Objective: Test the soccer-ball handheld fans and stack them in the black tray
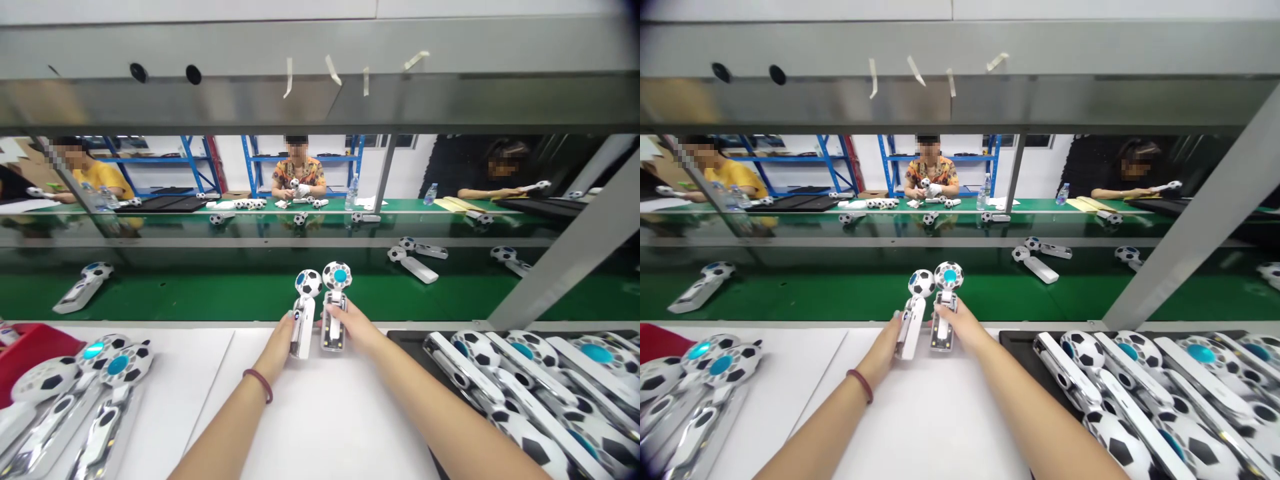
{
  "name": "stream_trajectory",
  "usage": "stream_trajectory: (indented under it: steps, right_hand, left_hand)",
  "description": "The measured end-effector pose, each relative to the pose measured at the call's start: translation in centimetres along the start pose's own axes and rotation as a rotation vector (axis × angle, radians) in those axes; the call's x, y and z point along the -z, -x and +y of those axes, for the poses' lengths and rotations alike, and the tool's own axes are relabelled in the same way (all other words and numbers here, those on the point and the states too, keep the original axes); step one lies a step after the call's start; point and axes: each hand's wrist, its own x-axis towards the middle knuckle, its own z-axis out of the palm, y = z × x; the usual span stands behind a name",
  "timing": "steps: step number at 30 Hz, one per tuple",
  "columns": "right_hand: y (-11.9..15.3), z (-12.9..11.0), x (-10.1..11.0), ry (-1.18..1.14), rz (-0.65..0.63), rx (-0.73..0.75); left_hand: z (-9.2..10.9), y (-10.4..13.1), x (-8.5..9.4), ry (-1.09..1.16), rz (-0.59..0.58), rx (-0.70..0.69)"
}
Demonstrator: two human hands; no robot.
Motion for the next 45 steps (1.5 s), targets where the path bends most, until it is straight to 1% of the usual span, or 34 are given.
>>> stream_trajectory:
  steps: [2, 4, 7, 9, 13, 16, 21, 25, 28, 32, 36, 42, 45]
  right_hand:
    - [0.1, -0.1, -0.1, -0.100, 0.021, -0.059]
    - [0.2, -0.4, -0.1, -0.183, 0.041, -0.106]
    - [0.5, -0.8, -0.2, -0.247, 0.045, -0.139]
    - [0.7, -1.0, -0.3, -0.272, 0.032, -0.144]
    - [0.7, -1.2, -0.3, -0.315, 0.002, -0.112]
    - [0.5, -1.0, -0.1, -0.309, 0.007, -0.092]
    - [0.4, -0.7, 0.2, -0.278, -0.007, -0.057]
    - [0.6, -0.9, 0.1, -0.219, -0.045, -0.064]
    - [0.7, -1.0, 0.0, -0.200, -0.049, -0.070]
    - [0.7, -0.9, 0.0, -0.186, -0.069, -0.070]
    - [0.6, -0.7, 0.1, -0.182, -0.072, -0.064]
    - [0.7, -0.9, 0.0, -0.152, -0.068, -0.077]
    - [1.0, -1.1, -0.2, -0.161, -0.088, -0.099]
  left_hand:
    - [0.0, 0.2, -0.4, 0.044, 0.012, 0.044]
    - [0.1, 0.4, -0.6, 0.115, -0.002, 0.096]
    - [0.4, 0.8, -0.8, 0.291, -0.073, 0.171]
    - [0.6, 0.9, -0.8, 0.364, -0.109, 0.178]
    - [0.7, 0.9, -0.5, 0.378, -0.188, 0.114]
    - [0.6, 0.9, -0.4, 0.381, -0.230, 0.098]
    - [1.1, 1.3, -0.5, 0.314, -0.224, 0.125]
    - [1.6, 1.6, -0.7, 0.277, -0.202, 0.159]
    - [1.7, 1.6, -0.6, 0.284, -0.178, 0.156]
    - [1.7, 1.6, -0.7, 0.250, -0.191, 0.152]
    - [1.8, 1.8, -0.8, 0.228, -0.175, 0.169]
    - [1.5, 1.7, -0.7, 0.230, -0.187, 0.176]
    - [1.2, 1.4, -0.5, 0.267, -0.192, 0.148]
